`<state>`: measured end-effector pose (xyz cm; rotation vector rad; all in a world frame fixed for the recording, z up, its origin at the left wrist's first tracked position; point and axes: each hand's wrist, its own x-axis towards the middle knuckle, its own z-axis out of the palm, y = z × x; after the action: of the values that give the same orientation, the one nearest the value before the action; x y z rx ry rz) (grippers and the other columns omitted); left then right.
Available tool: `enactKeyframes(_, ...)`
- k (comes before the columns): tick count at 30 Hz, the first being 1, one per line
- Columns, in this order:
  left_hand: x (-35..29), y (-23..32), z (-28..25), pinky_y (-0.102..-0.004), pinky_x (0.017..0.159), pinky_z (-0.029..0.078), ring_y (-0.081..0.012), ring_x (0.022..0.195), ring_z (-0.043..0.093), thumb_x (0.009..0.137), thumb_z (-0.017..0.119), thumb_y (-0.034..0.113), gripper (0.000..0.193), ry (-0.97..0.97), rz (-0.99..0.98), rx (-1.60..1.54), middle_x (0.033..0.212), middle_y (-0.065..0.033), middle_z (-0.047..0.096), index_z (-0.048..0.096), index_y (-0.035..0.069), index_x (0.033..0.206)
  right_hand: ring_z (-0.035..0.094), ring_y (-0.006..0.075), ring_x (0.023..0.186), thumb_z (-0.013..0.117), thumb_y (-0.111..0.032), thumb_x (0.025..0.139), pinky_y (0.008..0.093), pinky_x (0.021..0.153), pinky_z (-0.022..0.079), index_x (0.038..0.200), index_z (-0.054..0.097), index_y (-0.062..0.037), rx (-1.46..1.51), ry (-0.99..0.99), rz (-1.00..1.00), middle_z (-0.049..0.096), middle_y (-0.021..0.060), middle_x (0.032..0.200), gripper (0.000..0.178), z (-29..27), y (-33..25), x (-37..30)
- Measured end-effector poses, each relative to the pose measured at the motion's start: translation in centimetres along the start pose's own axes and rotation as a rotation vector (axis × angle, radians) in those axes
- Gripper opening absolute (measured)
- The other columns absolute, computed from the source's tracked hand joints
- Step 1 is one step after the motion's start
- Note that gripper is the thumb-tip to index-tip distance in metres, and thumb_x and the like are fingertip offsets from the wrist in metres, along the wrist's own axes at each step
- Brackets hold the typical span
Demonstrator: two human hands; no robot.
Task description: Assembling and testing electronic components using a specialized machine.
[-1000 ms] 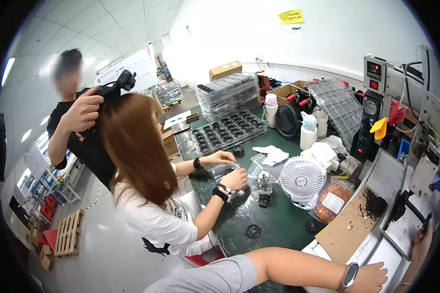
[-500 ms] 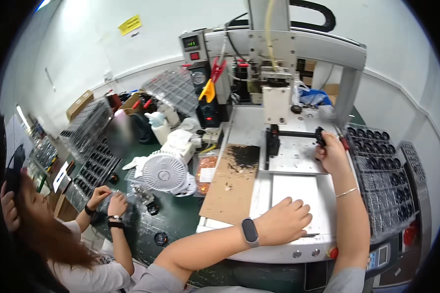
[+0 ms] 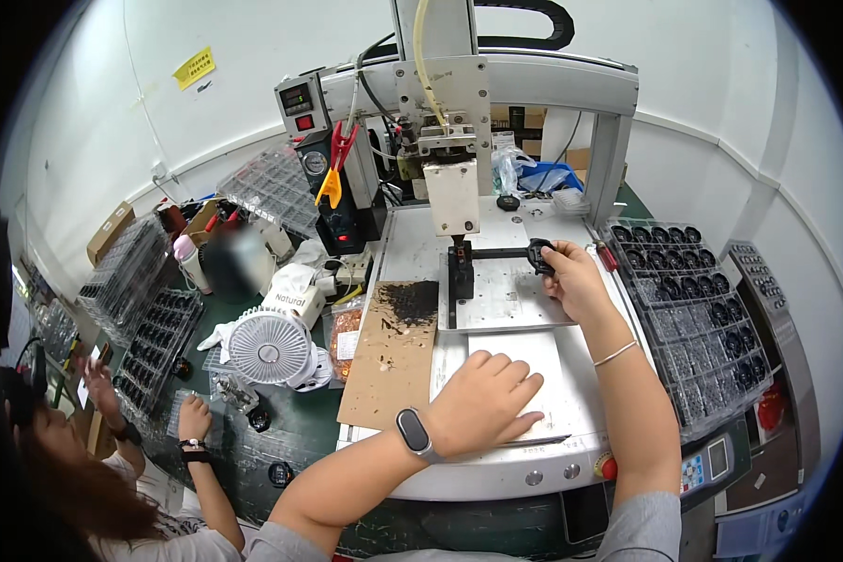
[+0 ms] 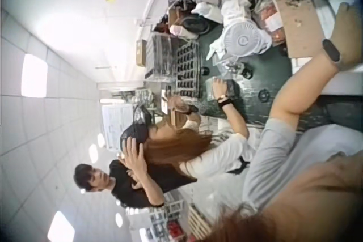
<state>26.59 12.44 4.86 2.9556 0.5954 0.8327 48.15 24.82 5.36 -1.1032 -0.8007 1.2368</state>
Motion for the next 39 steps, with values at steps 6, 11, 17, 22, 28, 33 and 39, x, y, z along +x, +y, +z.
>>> enactKeyframes(6, -0.1, -2.5, -1.1, -0.0379, 0.078, 0.042, -0.0268, 0.085, 0.056, 0.082, 0.070, 0.025, 0.023, 0.276, -0.255, -0.010, 0.090, -0.0084, 0.059, 0.065, 0.006, 0.093, 0.046, 0.0057, 0.051, 0.058, -0.008, 0.095, 0.0204, 0.044, 0.038, 0.120, 0.053, -0.0062, -0.463, -0.166, -0.193, 0.056, -0.0006, 0.080, 0.026, 1.0, 0.3, -1.4)
enactKeyframes(11, -0.1, -4.7, -1.4, -0.0406, 0.081, 0.046, -0.0308, 0.093, 0.056, 0.082, 0.071, 0.020, 0.022, 0.431, -0.499, -0.079, 0.093, -0.0112, 0.058, 0.064, 0.001, 0.092, 0.062, 0.0242, 0.073, 0.056, -0.005, 0.090, 0.0344, 0.072, 0.052, 0.120, 0.061, -0.0061, -1.045, -0.239, -0.535, 0.066, 0.0123, 0.089, 0.030, 3.0, -0.4, -4.4)
enactKeyframes(17, 0.0, -7.5, 0.1, -0.0373, 0.080, 0.048, -0.0281, 0.087, 0.059, 0.083, 0.072, 0.025, 0.030, 0.572, -0.639, -0.135, 0.092, -0.0133, 0.060, 0.064, -0.001, 0.095, 0.064, 0.0314, 0.083, 0.058, -0.002, 0.085, 0.0394, 0.075, 0.051, 0.105, 0.070, -0.0084, -1.195, -0.466, -0.788, 0.067, 0.0148, 0.093, 0.025, 4.1, -0.1, -5.6)
enactKeyframes(22, 1.2, -7.8, -0.9, -0.0408, 0.067, 0.048, -0.0301, 0.073, 0.059, 0.083, 0.068, 0.026, 0.028, 0.339, -0.842, -0.425, 0.073, -0.0139, 0.058, 0.064, -0.002, 0.080, 0.064, 0.0324, 0.081, 0.058, -0.006, 0.081, 0.0408, 0.074, 0.052, 0.098, 0.072, -0.0086, -1.290, -0.533, -0.814, 0.066, 0.0128, 0.085, 0.022, 4.4, -1.3, -6.3)
enactKeyframes(28, 2.0, -6.5, -2.1, -0.0408, 0.064, 0.045, -0.0294, 0.065, 0.055, 0.078, 0.069, 0.018, 0.020, 0.653, -0.705, -0.286, 0.068, -0.0110, 0.056, 0.060, 0.001, 0.072, 0.066, 0.0335, 0.078, 0.057, -0.008, 0.078, 0.0415, 0.075, 0.053, 0.098, 0.073, -0.0088, -1.419, -0.649, -0.704, 0.069, 0.0143, 0.082, 0.025, 5.5, -3.1, -6.1)
enactKeyframes(33, 1.3, -4.4, -4.3, -0.0351, 0.059, 0.038, -0.0230, 0.059, 0.048, 0.072, 0.076, 0.009, 0.015, 0.888, -0.245, 0.152, 0.066, -0.0037, 0.054, 0.061, 0.008, 0.071, 0.067, 0.0346, 0.078, 0.063, -0.012, 0.074, 0.0412, 0.076, 0.053, 0.101, 0.073, -0.0075, -1.376, -0.429, -0.514, 0.070, 0.0193, 0.086, 0.029, 7.1, -5.2, -5.6)
enactKeyframes(39, 0.5, -3.5, -5.2, -0.0356, 0.060, 0.038, -0.0227, 0.060, 0.049, 0.070, 0.076, 0.009, 0.017, 0.862, -0.209, 0.207, 0.067, -0.0032, 0.055, 0.059, 0.008, 0.071, 0.067, 0.0398, 0.083, 0.064, -0.009, 0.070, 0.0440, 0.077, 0.054, 0.085, 0.067, 0.0042, -1.526, -0.268, -0.639, 0.067, 0.0261, 0.082, 0.020, 11.3, -3.3, -5.3)
